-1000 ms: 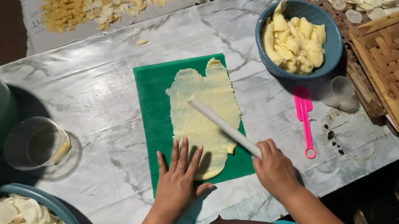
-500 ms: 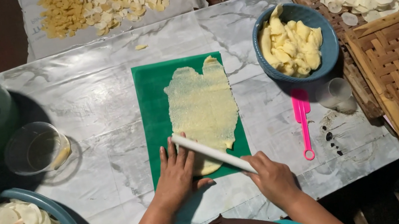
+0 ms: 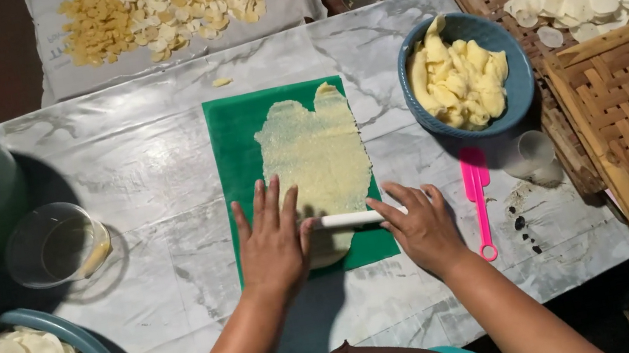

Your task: Rolling out dough on a mat using a rolling pin to achieve a thin, even layer.

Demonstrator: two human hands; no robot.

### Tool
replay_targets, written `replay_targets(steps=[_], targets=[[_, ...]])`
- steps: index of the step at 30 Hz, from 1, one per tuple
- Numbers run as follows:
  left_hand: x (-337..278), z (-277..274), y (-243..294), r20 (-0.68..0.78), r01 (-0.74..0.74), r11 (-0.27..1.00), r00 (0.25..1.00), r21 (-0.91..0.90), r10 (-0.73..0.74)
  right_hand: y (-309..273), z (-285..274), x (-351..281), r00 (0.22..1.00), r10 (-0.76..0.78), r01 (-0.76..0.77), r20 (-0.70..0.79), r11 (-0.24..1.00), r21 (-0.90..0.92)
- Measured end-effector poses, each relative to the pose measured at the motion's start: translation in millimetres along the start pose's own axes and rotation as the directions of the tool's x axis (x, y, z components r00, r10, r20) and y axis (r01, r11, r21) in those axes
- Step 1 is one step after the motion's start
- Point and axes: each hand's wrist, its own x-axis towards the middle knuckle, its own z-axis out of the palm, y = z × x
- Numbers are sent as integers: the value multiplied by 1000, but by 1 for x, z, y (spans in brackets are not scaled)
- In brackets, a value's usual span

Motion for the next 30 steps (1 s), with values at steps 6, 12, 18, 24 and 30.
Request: replay_targets(steps=[6, 12, 18, 24, 30], targets=[[24, 37, -2, 356, 145, 987, 921, 64, -159, -7, -1, 40, 988, 126, -128, 91, 992, 10], [-44, 22, 6, 251, 32, 998, 967, 50, -43, -23, -25, -16, 965, 99, -128, 244, 986, 106], [-56, 29, -26, -41, -106, 994, 993, 16, 106, -15, -12, -17, 998, 25, -13, -51, 976, 219], [-57, 3, -56, 21, -26, 998, 999, 61, 25, -34, 9, -1, 996, -66, 78, -61, 975, 210], [7, -3, -34, 30, 164, 986, 986, -12, -163, -52, 9, 54, 969, 206, -227, 138, 961, 161]])
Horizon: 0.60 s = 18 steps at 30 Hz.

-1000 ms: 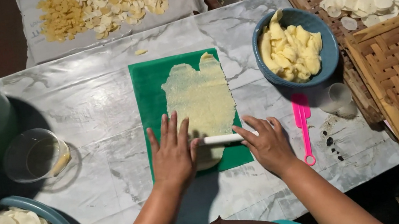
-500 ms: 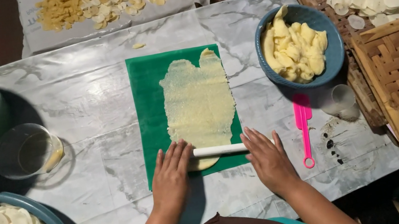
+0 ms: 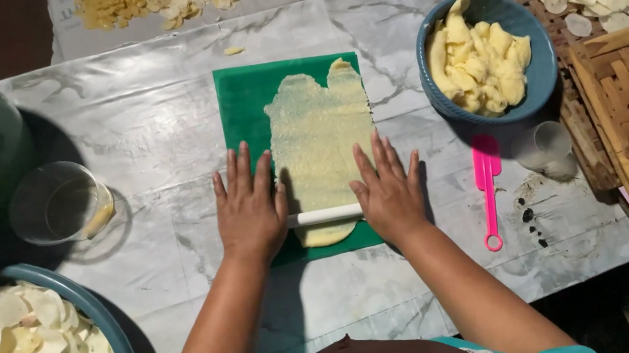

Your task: Rolling out dough on a mat using a rolling pin to achieve a thin, even layer.

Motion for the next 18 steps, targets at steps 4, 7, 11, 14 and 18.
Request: replay_targets(steps=[4, 7, 11, 14, 18], targets=[[-42, 11, 4, 211, 65, 997, 975, 39, -71, -6, -9, -36, 997, -5, 16, 83, 991, -136], [-89, 10, 4, 132, -60, 995, 990, 78, 49, -7, -12, -75, 996, -85, 89, 40, 988, -124], [-132, -3, -1, 70, -220, 972, 974, 82, 215, -5, -19, -121, 988, -140, 140, 66, 990, 1], [-138, -13, -2, -11, -291, 956, 956, 20, 292, -3, -27, -132, 971, -236, 237, -29, 970, 58], [-132, -13, -8, -62, -321, 945, 946, -60, 317, 5, -51, -121, 953, -221, 249, -210, 962, 116]])
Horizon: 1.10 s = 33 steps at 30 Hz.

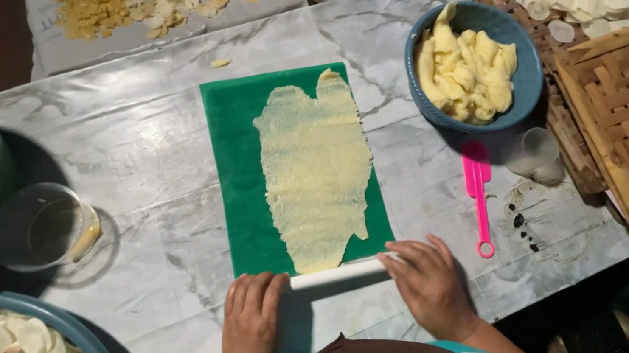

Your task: Rolling out dough on a mat using a rolling pin to achieve a thin, even layer.

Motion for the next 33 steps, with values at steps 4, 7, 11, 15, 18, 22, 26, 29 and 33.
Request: replay_targets(steps=[4, 7, 11, 15, 18, 22, 26, 29, 33], targets=[[33, -5, -7, -82, 70, 997, 994, 11, -69, 68, -29, 37, 971, 132, -135, -199, 991, 0], [49, 10, -15, -126, 221, 975, 968, -2, -219, 141, -45, 68, 882, 240, -288, -405, 956, -59], [59, 28, -24, -123, 399, 884, 891, -245, -436, 223, -55, 113, 816, 449, -478, -365, 878, 10], [55, 31, -27, -170, 383, 872, 879, -303, -445, 289, -27, 167, 850, 454, -465, -268, 885, 25], [57, 29, -26, -166, 381, 871, 880, -311, -445, 298, -12, 211, 855, 505, -509, -120, 861, -3], [56, 29, -26, -156, 399, 863, 874, -311, -460, 262, -16, 250, 705, 705, -680, 76, 703, -209], [63, 28, -28, -184, 383, 871, 874, -307, -449, 208, -34, 272, 712, 693, -623, 111, 697, -356], [60, 27, -24, -165, 396, 870, 875, -294, -454, 193, -32, 272, 489, 793, -618, 364, 610, -496], [62, 28, -24, -174, 397, 871, 873, -289, -455, 187, -28, 286, 399, 797, -484, 453, 603, -634]])
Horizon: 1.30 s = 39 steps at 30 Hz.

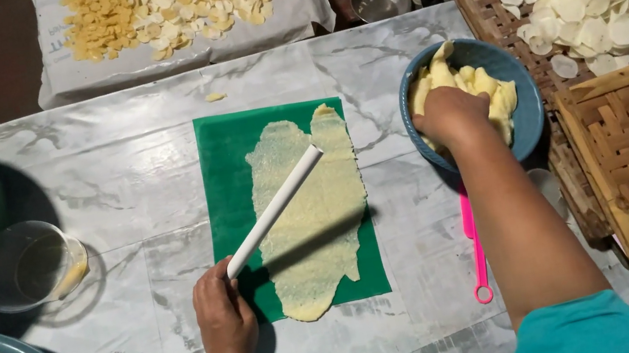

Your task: Rolling out dough on a mat using a rolling pin to achieve a thin, even layer.

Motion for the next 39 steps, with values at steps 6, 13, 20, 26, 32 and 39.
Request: replay_targets(steps=[6, 13, 20, 26, 32, 39], targets=[[0, -2, 0, -14, -13, 1000, 1000, -21, 13, 13, -5, -1, 999, -52, 49, 12, 982, 183], [1, -1, 0, -8, -6, 1000, 1000, -17, 6, 20, 6, 5, 999, -9, 18, -35, 964, 267], [0, -3, 1, -2, 14, 999, 1000, -36, -14, 46, -22, -27, 996, 10, -71, 86, 678, 732], [0, -2, 0, 7, 13, 999, 1000, -33, -13, 18, -15, -58, 1000, -4, -7, 17, 793, 609], [-2, -2, -3, 7, -10, 1000, 1000, -22, 10, 100, -14, -4, 944, 171, 13, -283, 837, 547], [-3, 0, -5, 25, 23, 1000, 999, -15, -23, 131, -4, 29, 987, -63, 80, -150, 991, 109]])
